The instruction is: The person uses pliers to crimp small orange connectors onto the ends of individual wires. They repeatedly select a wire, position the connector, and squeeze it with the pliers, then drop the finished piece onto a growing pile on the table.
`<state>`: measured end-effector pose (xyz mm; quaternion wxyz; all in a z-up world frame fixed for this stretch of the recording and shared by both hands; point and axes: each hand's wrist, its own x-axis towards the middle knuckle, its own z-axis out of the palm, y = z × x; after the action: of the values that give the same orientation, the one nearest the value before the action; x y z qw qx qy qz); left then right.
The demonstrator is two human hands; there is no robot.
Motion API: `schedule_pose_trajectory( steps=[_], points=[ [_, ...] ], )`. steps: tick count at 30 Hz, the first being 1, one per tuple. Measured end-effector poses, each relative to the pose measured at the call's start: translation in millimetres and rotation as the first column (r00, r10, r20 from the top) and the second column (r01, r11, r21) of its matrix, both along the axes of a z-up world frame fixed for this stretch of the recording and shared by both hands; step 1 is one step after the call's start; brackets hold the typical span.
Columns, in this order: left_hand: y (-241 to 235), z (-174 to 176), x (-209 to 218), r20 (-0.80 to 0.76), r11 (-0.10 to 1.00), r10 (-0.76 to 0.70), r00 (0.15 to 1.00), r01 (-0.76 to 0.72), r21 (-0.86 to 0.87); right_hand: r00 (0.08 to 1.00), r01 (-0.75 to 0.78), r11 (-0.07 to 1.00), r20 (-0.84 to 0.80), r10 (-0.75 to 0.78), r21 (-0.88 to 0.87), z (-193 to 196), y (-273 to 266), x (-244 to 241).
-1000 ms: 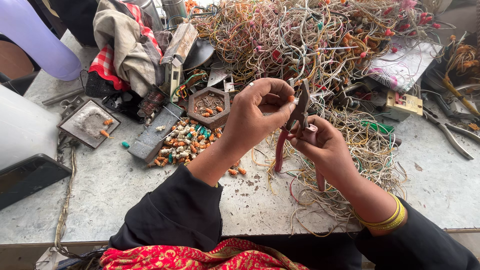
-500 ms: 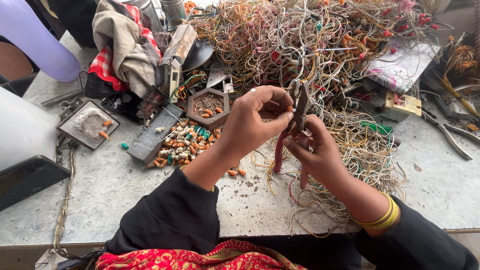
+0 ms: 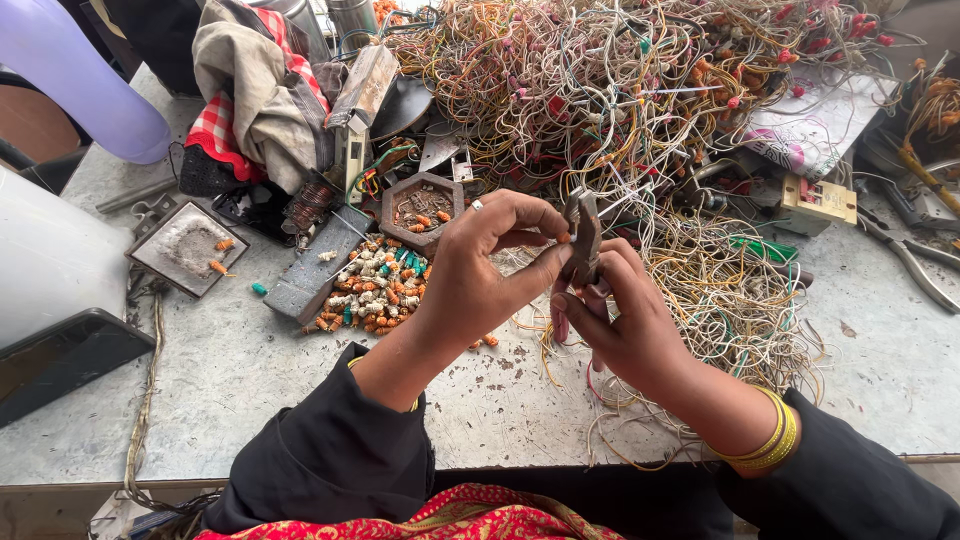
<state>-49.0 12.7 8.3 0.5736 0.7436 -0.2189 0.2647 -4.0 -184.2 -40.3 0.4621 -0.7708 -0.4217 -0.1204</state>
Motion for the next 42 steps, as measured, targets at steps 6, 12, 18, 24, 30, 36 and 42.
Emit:
schedule_pose_trajectory(
  steps=[6,12,18,24,30,36,42],
  points=[
    [4.8,-0.9,-6.8,0.021,1.0,-0.019,1.0,0.02,-0.008,0.984,-0.007,1.0,-0.179,0.003,-0.025,-12.9,3.9,-3.4],
    [12.3,-5.8,-10.3,0.022,0.999,-0.007,1.0,0.008,-0.042,0.866,-0.031,0.999,-0.499,0.039,0.023,-20.7,14.2,-1.7],
    [12.4,-9.9,-13.5,0.025,0.997,-0.02,0.999,0.022,-0.074,0.984,-0.097,0.995,0.144,0.1,-0.026,-24.5,11.9,1.4],
    [7.6,-9.9,-15.4,0.085,0.998,-0.008,0.996,0.014,-0.067,0.72,-0.191,0.962,-0.638,0.272,0.195,-43.2,6.7,7.5],
    [3.1,-10.2,-21.9,0.149,0.998,-0.03,0.988,0.037,-0.048,0.831,-0.133,0.97,-0.511,0.22,0.201,-47.0,-2.4,3.7],
    [1.6,-12.2,-22.9,0.177,0.995,-0.068,0.982,0.08,-0.058,0.876,0.007,1.0,-0.482,0.0,0.012,-43.1,-7.2,1.9],
    [4.7,-18.5,-20.5,0.144,0.991,-0.082,0.986,0.096,-0.094,0.775,0.002,0.999,-0.631,0.023,0.039,-51.1,-5.5,5.2]
  ],
)
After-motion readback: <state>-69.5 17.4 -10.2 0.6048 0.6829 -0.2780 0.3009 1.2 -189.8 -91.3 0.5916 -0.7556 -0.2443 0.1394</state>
